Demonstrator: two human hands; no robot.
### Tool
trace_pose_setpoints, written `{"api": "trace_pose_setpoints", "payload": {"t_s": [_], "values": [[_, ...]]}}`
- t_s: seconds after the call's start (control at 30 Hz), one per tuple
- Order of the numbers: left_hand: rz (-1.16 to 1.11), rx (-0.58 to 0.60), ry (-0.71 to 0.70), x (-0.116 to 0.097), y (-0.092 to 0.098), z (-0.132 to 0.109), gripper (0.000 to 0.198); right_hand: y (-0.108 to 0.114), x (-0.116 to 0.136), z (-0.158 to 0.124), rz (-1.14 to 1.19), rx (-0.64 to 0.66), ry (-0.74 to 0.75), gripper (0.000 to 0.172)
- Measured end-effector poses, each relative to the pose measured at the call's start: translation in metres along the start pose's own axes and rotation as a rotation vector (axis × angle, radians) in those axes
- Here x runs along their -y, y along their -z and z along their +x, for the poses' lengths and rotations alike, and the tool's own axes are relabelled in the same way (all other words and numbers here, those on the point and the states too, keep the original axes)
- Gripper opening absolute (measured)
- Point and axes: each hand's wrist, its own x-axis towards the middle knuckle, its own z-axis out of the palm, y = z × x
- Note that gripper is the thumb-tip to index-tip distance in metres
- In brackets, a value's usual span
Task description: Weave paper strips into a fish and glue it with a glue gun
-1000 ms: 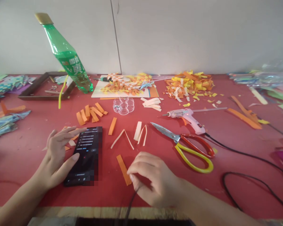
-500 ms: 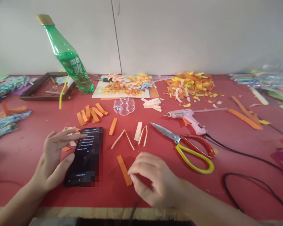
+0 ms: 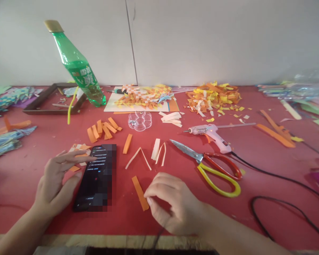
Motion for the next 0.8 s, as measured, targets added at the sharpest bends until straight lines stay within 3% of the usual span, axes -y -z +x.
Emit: {"api": "trace_pose_setpoints", "payload": {"t_s": [0.27, 0.8], "values": [[-0.038, -0.133, 0.222, -0.006, 0.003, -0.004, 0.015, -0.001, 0.0, 0.001, -0.007, -0.004, 0.006, 0.019], [0.007, 0.03, 0.052, 0.005, 0.001, -0.001, 0.028, -0.001, 0.002, 0.001, -0.025, -0.001, -0.008, 0.019]]}}
